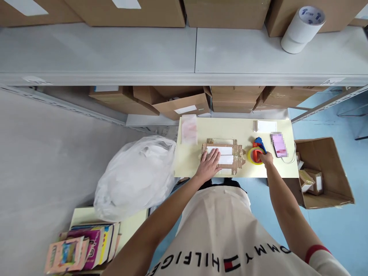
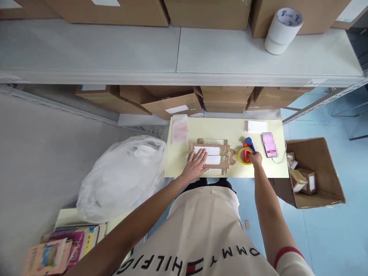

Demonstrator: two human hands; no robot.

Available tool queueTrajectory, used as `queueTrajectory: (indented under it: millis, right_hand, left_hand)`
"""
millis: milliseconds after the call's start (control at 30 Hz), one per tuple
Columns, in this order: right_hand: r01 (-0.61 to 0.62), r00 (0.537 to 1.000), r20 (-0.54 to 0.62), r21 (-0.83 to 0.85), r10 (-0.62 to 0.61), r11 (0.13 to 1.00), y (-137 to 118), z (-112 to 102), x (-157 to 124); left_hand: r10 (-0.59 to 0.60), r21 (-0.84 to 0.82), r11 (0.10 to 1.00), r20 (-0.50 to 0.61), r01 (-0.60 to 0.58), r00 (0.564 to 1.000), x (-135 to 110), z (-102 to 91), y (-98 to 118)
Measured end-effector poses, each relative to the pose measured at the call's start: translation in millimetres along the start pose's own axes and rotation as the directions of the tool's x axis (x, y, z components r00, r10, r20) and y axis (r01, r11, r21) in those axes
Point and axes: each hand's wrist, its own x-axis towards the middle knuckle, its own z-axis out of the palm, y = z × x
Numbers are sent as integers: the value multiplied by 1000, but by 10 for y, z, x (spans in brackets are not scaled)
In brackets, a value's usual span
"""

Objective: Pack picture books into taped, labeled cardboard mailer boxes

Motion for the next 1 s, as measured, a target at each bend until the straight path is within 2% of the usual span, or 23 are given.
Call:
queueTrajectory:
  millis: [167,300,400,500,567,633,767,867,1000]
  right_hand:
    - [45,988,128,269,-82,962,55,-126,-230]
    - [80,917,252,643,-309,762,61,-366,-466]
    - [214,866,183,705,-465,676,-76,-554,-631]
    - [400,820,73,637,-568,659,-367,-671,-813]
    - [498,795,45,519,-604,695,-612,-683,-956]
    - [569,758,103,380,-644,730,-855,-638,-1107]
    - [622,684,323,208,-654,755,-1190,-439,-1346]
    - [667,649,421,86,-634,740,-1269,-318,-1415]
    - [721,614,438,27,-657,692,-1245,-302,-1400]
  left_hand:
    - [15,-14,1000,-13,-15,1000,3,-6,-7]
    - [35,-35,999,-34,-36,999,43,2,-1]
    - [63,-49,997,-46,-65,997,96,3,33]
    - [89,-56,994,-53,-92,995,141,8,80]
    - [109,-63,992,-56,-113,992,155,16,106]
    - [126,-74,989,-65,-131,990,155,29,127]
    - [140,-109,982,-106,-152,984,132,51,163]
    - [139,-177,970,-148,-165,979,117,33,175]
    - [98,-422,890,-196,-174,976,108,-65,124]
